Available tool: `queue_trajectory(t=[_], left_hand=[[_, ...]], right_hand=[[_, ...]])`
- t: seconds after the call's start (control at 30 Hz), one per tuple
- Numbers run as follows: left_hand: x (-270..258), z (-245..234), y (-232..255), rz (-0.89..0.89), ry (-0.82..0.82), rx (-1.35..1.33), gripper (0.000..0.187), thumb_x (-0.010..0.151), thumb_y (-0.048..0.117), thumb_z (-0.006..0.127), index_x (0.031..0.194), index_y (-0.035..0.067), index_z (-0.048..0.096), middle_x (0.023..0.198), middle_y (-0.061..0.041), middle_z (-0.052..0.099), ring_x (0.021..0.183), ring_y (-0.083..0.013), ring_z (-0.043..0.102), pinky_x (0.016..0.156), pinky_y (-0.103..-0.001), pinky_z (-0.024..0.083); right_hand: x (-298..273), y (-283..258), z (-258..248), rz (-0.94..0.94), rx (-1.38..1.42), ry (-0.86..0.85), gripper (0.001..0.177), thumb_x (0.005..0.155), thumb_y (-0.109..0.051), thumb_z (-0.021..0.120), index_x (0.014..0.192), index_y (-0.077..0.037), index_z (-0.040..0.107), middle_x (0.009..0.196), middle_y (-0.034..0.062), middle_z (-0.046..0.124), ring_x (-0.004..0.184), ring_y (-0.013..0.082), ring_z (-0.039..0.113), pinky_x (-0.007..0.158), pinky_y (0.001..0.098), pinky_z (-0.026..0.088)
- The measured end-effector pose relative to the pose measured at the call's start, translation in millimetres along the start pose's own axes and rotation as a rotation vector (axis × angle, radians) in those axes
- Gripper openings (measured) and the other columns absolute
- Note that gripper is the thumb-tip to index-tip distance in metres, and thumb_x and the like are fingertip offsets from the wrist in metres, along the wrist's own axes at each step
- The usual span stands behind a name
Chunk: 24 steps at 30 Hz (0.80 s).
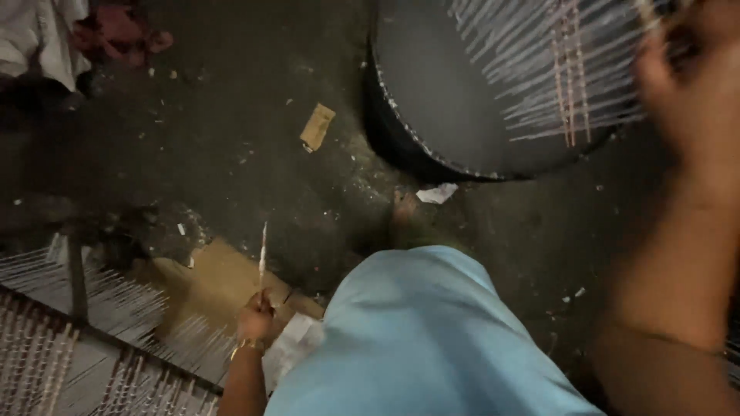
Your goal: Dipping frames of candle wicks into a vat of molten wax and hanging them on a rack to cool and harden.
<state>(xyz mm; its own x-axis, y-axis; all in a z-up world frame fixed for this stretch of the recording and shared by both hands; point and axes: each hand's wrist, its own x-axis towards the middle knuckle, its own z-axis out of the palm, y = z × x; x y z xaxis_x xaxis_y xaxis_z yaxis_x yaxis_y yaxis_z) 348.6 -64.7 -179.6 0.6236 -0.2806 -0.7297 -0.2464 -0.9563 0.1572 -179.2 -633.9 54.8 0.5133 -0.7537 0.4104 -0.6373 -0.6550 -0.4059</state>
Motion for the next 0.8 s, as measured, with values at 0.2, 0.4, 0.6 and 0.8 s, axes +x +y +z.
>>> queue_trajectory(t=[0.2, 0.4, 0.6, 0.8], left_hand=[[20, 11, 52, 0.111, -0.051, 0.113, 0.036, 0.1, 0.032, 0.043, 0.12, 0.018, 0.07, 0.108, -0.016, 0.075, 0.096, -0.0375, 0.069, 0.079, -0.048, 0.05], [14, 4, 95, 0.041, -0.132, 0.081, 0.041, 0.101, 0.029, 0.044, 0.133, 0.029, 0.071, 0.123, -0.013, 0.075, 0.106, -0.0343, 0.071, 0.088, -0.044, 0.055], [99, 6, 42, 0.192, -0.016, 0.23, 0.033, 0.1, 0.039, 0.051, 0.109, 0.02, 0.077, 0.086, -0.007, 0.079, 0.089, -0.0315, 0.075, 0.081, -0.044, 0.054], [67, -43, 99, 0.006, -0.09, 0.007, 0.037, 0.107, 0.026, 0.045, 0.13, 0.027, 0.074, 0.093, -0.01, 0.077, 0.087, -0.0246, 0.071, 0.079, -0.038, 0.052]], right_hand=[[-9, -16, 62, -0.029, -0.378, -0.034, 0.026, 0.098, -0.021, 0.082, 0.112, -0.002, 0.072, 0.109, 0.0218, 0.062, 0.107, 0.0413, 0.053, 0.091, 0.0496, 0.04], [-10, -28, 66, -0.002, -0.291, 0.029, 0.019, 0.104, -0.018, 0.077, 0.11, 0.0, 0.075, 0.11, 0.0206, 0.063, 0.108, 0.0426, 0.052, 0.091, 0.0509, 0.042], [-24, -19, 99, 0.104, -0.322, 0.022, 0.02, 0.101, -0.021, 0.078, 0.107, -0.002, 0.073, 0.113, 0.0206, 0.062, 0.108, 0.0406, 0.051, 0.085, 0.0495, 0.043], [-52, 4, 164, 0.163, -0.226, 0.025, 0.018, 0.095, -0.017, 0.075, 0.103, -0.001, 0.073, 0.108, 0.0192, 0.061, 0.104, 0.041, 0.053, 0.083, 0.0508, 0.043]])
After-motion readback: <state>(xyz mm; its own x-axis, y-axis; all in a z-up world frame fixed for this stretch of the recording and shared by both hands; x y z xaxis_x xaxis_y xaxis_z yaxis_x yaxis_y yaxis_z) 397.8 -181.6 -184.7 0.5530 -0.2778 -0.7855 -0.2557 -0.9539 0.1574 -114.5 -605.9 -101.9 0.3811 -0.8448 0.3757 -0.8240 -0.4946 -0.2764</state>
